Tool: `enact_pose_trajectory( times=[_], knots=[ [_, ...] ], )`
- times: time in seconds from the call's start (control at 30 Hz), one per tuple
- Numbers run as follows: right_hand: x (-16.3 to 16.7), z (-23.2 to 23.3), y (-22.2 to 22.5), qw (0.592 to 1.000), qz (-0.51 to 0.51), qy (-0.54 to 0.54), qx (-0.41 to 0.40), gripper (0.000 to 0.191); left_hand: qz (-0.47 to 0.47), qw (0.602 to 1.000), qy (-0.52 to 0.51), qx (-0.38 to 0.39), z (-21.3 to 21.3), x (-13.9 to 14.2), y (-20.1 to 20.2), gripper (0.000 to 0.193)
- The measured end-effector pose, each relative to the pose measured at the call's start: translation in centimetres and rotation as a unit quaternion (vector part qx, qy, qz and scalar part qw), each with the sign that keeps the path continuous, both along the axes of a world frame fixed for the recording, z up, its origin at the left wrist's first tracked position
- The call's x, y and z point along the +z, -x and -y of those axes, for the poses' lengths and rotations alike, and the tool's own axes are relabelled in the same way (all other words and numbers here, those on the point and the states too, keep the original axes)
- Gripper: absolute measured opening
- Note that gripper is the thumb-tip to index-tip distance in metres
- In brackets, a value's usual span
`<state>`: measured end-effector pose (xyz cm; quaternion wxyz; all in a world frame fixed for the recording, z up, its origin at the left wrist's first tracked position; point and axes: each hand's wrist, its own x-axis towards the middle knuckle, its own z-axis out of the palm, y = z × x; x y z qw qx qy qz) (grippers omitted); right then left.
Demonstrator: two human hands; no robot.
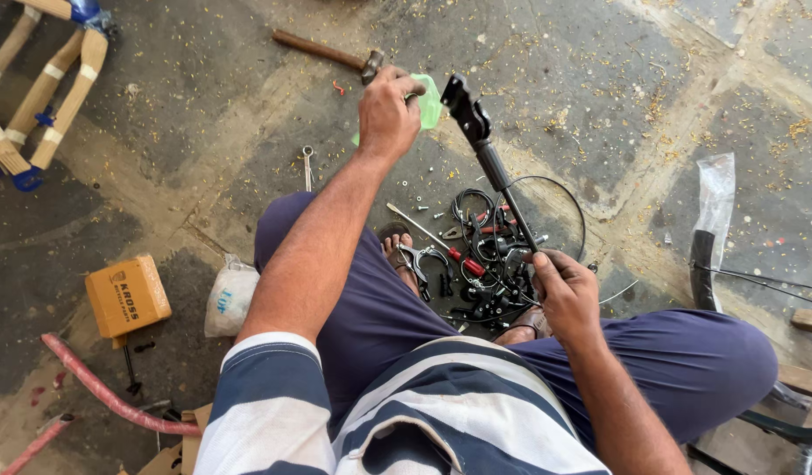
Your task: The person sits on the workshop floor assembling bicycle brake components. They wipe a black metal part with a green cloth, pick up brake calipers and levers from a pile, fit small bolts and hardware into the parts by hand, and use a wrench to tighten a component on a brake caliper.
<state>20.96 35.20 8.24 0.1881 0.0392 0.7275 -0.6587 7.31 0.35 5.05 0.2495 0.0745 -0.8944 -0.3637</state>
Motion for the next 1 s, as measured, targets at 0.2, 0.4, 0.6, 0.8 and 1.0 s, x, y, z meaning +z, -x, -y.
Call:
enact_pose_trajectory(
  times=[0.2,0.4,0.6,0.8,1.0],
  knots=[
    [0.6,0.4,-0.6,0.999,-0.025,0.013,0.015,0.025,0.000,0.999,-0.027,-0.045,-0.1,0.3,-0.3,0.028],
    [1.0,1.2,-0.8,0.880,-0.312,-0.354,0.056,0.027,0.052,0.992,-0.056,-0.099,-0.2,0.4,-0.1,0.036],
    [1.9,0.6,0.3,0.701,-0.459,-0.542,0.068,0.024,0.067,0.989,0.023,-0.129,-0.6,-0.1,-0.7,0.044],
    [3.2,-0.1,1.3,0.630,-0.566,-0.524,0.087,0.022,0.081,0.984,0.049,-0.151,-1.4,-1.4,0.0,0.047],
    [4.0,-1.2,3.4,0.512,-0.678,-0.516,0.105,0.025,0.161,0.968,0.069,-0.181,-0.9,-2.2,0.4,0.046]
  ],
)
